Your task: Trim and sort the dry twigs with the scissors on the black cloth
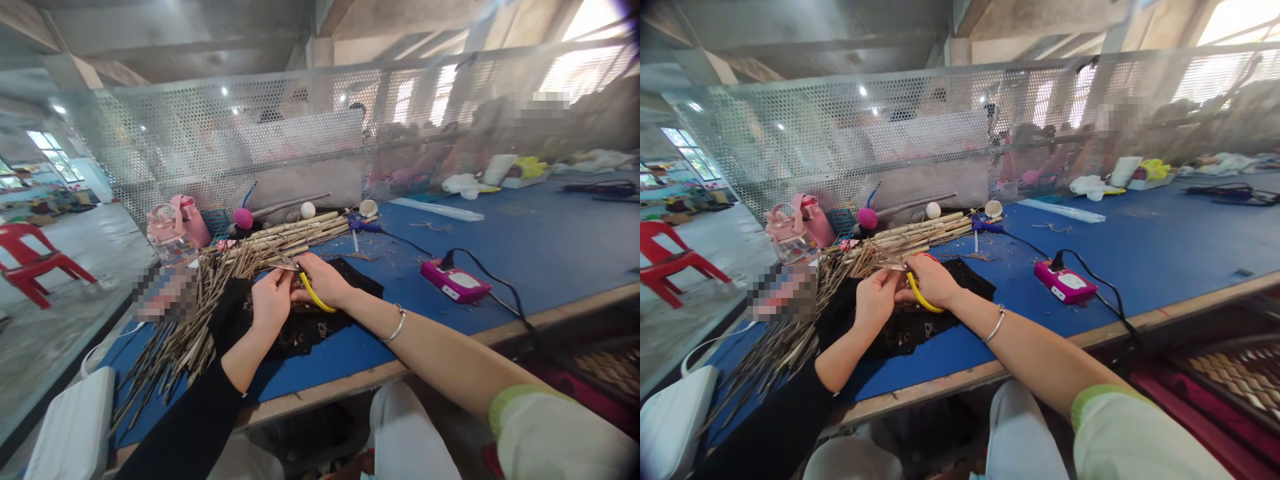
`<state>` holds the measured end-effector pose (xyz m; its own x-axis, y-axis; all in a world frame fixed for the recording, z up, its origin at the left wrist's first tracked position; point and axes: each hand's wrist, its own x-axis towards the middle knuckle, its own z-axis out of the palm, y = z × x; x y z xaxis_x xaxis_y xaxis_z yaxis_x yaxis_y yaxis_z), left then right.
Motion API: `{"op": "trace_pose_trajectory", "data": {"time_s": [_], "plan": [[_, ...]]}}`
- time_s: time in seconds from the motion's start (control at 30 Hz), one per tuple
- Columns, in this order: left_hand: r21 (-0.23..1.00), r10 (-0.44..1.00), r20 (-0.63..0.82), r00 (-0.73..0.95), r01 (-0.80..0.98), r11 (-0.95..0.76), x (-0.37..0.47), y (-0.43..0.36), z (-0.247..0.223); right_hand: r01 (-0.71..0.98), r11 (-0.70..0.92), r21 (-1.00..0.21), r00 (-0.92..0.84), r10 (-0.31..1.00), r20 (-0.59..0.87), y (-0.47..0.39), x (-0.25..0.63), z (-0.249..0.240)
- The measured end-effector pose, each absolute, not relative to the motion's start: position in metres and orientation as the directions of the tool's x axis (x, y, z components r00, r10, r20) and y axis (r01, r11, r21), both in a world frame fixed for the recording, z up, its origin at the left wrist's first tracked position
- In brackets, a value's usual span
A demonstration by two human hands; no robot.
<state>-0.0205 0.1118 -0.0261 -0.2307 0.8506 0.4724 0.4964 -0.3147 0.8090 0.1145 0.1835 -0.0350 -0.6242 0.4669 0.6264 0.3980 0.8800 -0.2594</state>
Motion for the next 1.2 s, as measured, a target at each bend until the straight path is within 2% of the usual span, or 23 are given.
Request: {"op": "trace_pose_trajectory", "data": {"time_s": [0.1,0.27,0.47,0.8,1.0,1.2], "plan": [[0.781,0.836,0.507,-0.211,0.523,-0.342,-0.021,0.111,-0.026,0.351,0.882,-0.315,-0.591,0.47,0.656,0.185,0.115,-0.037],[0.794,0.838,0.501,-0.214,0.5,-0.347,-0.021,0.111,-0.026,0.345,0.884,-0.316,-0.552,0.463,0.693,0.186,0.116,-0.038],[0.778,0.84,0.488,-0.238,0.554,-0.296,-0.022,0.109,-0.024,0.361,0.881,-0.305,-0.57,0.468,0.675,0.185,0.118,-0.036],[0.82,0.853,0.456,-0.252,0.492,-0.293,-0.025,0.114,-0.031,0.386,0.861,-0.333,-0.58,0.506,0.638,0.187,0.119,-0.037],[0.836,0.856,0.452,-0.25,0.455,-0.308,-0.023,0.112,-0.031,0.373,0.852,-0.368,-0.584,0.524,0.62,0.186,0.119,-0.037],[0.807,0.844,0.471,-0.257,0.511,-0.295,-0.021,0.108,-0.021,0.349,0.838,-0.419,-0.606,0.543,0.581,0.185,0.12,-0.034]]}}
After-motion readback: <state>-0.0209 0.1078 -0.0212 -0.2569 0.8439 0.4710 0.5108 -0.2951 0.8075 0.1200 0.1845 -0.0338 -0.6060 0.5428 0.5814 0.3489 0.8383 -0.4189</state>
